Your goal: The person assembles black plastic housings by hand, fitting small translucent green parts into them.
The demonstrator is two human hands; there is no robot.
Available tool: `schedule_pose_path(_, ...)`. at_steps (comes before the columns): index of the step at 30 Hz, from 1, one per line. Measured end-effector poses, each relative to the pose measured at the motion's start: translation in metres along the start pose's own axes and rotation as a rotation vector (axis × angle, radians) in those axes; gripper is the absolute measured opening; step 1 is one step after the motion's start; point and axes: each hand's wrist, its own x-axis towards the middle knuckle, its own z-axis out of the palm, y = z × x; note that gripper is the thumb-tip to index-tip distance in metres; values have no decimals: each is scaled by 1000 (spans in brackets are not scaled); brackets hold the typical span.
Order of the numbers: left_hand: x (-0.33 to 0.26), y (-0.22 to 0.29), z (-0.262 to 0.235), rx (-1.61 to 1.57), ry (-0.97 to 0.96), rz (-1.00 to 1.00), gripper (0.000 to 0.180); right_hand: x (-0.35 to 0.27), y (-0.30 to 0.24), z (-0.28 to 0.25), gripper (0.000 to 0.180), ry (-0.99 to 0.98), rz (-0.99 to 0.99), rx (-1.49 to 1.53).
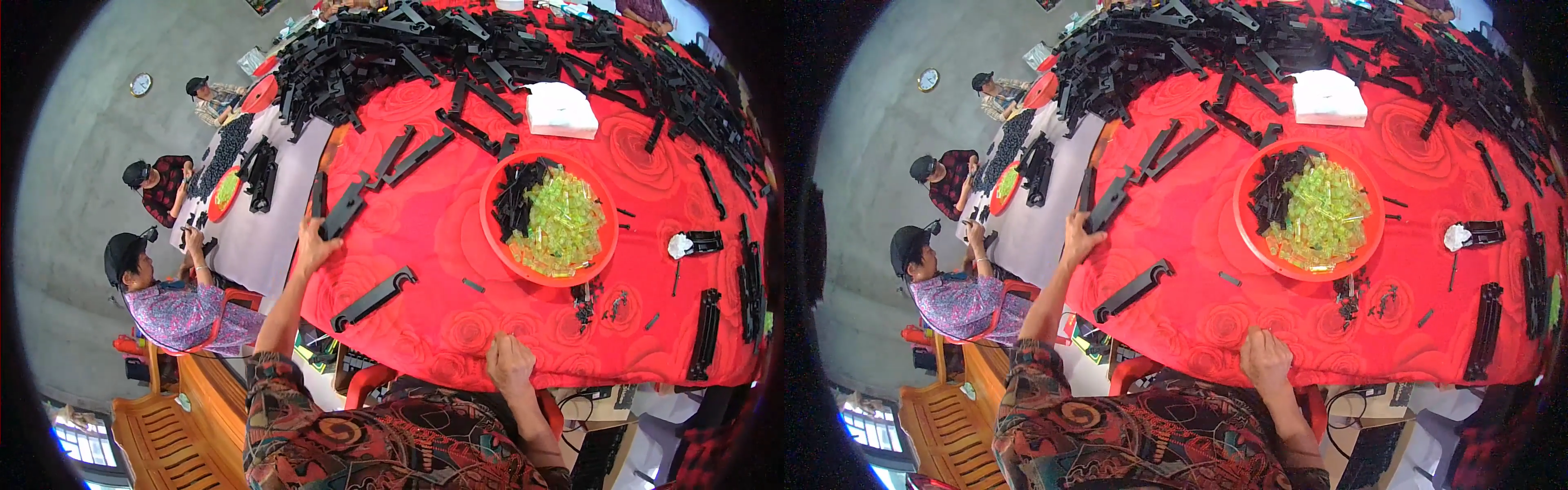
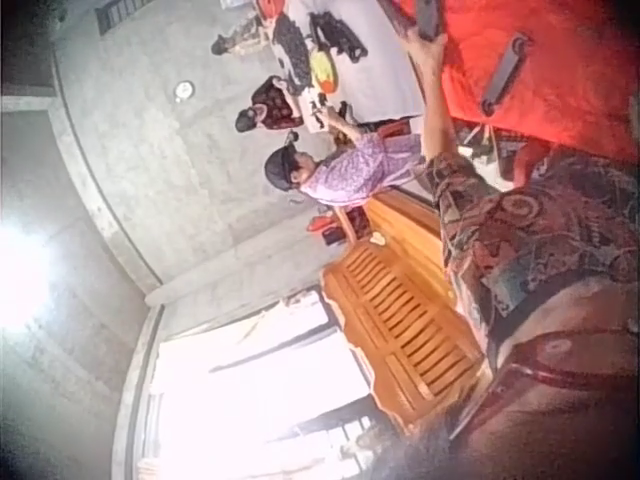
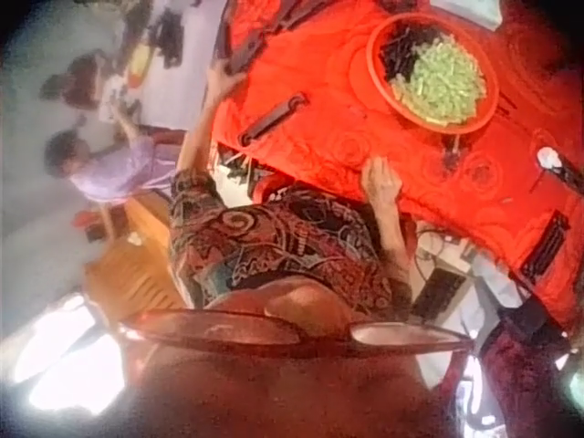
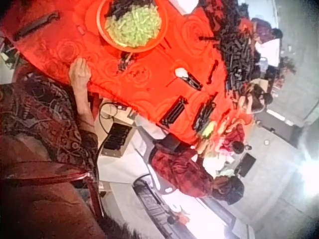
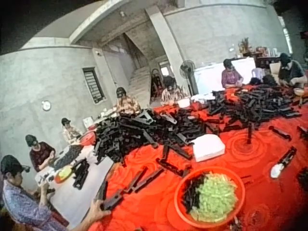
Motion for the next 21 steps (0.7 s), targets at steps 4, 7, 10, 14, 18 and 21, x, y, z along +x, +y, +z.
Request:
schedule_pose_path(4,-54,16,-18,-93,-71,-44,63,-2,-3,-3,15,-13,1,6)
schedule_pose_path(7,-69,39,-37,-79,-193,-80,61,-3,-3,-2,16,-2,12,-6)
schedule_pose_path(10,-58,59,-51,129,-250,-13,60,-5,0,1,17,11,8,-7)
schedule_pose_path(14,-9,76,-36,259,-16,136,59,-2,0,1,18,1,21,-11)
schedule_pose_path(18,64,105,11,70,49,221,57,-2,-1,-3,15,2,22,-24)
schedule_pose_path(21,106,113,63,98,4,174,64,2,0,0,13,8,4,-24)
